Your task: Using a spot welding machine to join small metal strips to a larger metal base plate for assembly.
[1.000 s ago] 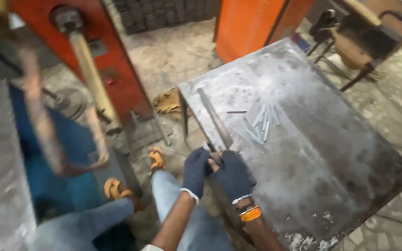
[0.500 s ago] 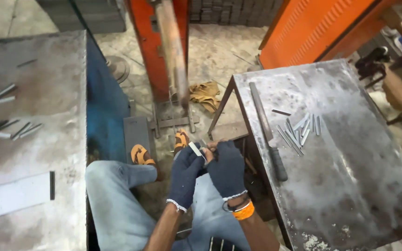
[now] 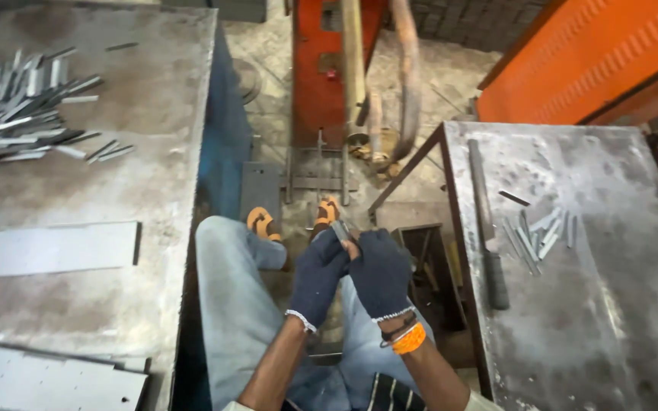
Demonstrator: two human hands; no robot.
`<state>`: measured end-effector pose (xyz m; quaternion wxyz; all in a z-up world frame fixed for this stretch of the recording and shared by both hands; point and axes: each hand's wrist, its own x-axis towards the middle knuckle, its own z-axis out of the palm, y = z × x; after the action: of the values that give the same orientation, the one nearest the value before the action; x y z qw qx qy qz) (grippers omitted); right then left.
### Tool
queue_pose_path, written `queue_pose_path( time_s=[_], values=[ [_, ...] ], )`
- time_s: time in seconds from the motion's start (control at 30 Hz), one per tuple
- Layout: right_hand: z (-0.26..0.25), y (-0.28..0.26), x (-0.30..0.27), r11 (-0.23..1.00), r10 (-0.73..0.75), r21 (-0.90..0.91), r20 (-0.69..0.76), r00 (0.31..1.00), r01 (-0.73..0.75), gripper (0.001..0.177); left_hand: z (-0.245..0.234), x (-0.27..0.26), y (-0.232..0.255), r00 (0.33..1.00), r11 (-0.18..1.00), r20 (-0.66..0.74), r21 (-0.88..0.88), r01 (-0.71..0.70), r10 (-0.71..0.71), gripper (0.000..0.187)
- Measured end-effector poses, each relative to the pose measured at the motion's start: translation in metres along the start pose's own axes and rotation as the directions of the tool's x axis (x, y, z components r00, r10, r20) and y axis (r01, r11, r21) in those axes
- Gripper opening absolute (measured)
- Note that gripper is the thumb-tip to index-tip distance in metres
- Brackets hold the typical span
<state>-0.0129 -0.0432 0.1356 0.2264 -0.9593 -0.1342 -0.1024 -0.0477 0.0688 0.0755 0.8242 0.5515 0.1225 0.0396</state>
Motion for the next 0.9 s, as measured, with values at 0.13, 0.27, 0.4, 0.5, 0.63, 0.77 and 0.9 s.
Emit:
queue_pose_path(
  time_s=[0.13, 0.27, 0.4, 0.5, 0.63, 0.77, 0.9],
  values=[
    [0.019, -0.025, 0.019, 0.980, -0.168, 0.112, 0.022, 0.986, 0.164, 0.015, -0.054, 0.004, 0.028, 0.991, 0.986, -0.025, -0.106, 0.126, -0.130, 0.042],
    [0.030, -0.055, 0.026, 0.840, -0.191, 0.521, 0.020, 0.981, 0.153, 0.020, -0.168, 0.016, 0.034, 0.950, 0.911, -0.245, 0.404, -0.083, 0.195, 0.043],
    [0.048, -0.064, 0.014, 0.779, -0.142, 0.627, 0.176, 0.974, 0.001, 0.021, -0.311, 0.014, 0.018, 0.681, 0.084, -0.197, 0.977, 0.196, 0.706, 0.047],
    [0.059, -0.067, 0.003, 0.785, -0.223, 0.617, 0.202, 0.954, 0.053, 0.021, -0.282, 0.001, 0.069, 0.743, -0.364, -0.259, 0.743, 0.562, 0.617, 0.032],
    [0.062, -0.075, 0.002, 0.751, -0.230, 0.660, 0.283, 0.931, -0.016, 0.021, -0.280, 0.039, 0.032, 0.882, -0.066, -0.398, 0.902, 0.426, 0.254, 0.035],
    [0.058, -0.084, 0.010, 0.732, -0.287, 0.681, 0.266, 0.920, 0.032, 0.023, -0.288, 0.075, 0.005, 0.767, 0.291, -0.123, 0.953, -0.085, 0.629, 0.039],
    [0.062, -0.088, 0.016, 0.747, -0.288, 0.664, 0.277, 0.916, 0.034, 0.024, -0.272, 0.053, 0.053, 0.462, 0.080, -0.356, 0.852, 0.517, 0.812, 0.048]
  ],
)
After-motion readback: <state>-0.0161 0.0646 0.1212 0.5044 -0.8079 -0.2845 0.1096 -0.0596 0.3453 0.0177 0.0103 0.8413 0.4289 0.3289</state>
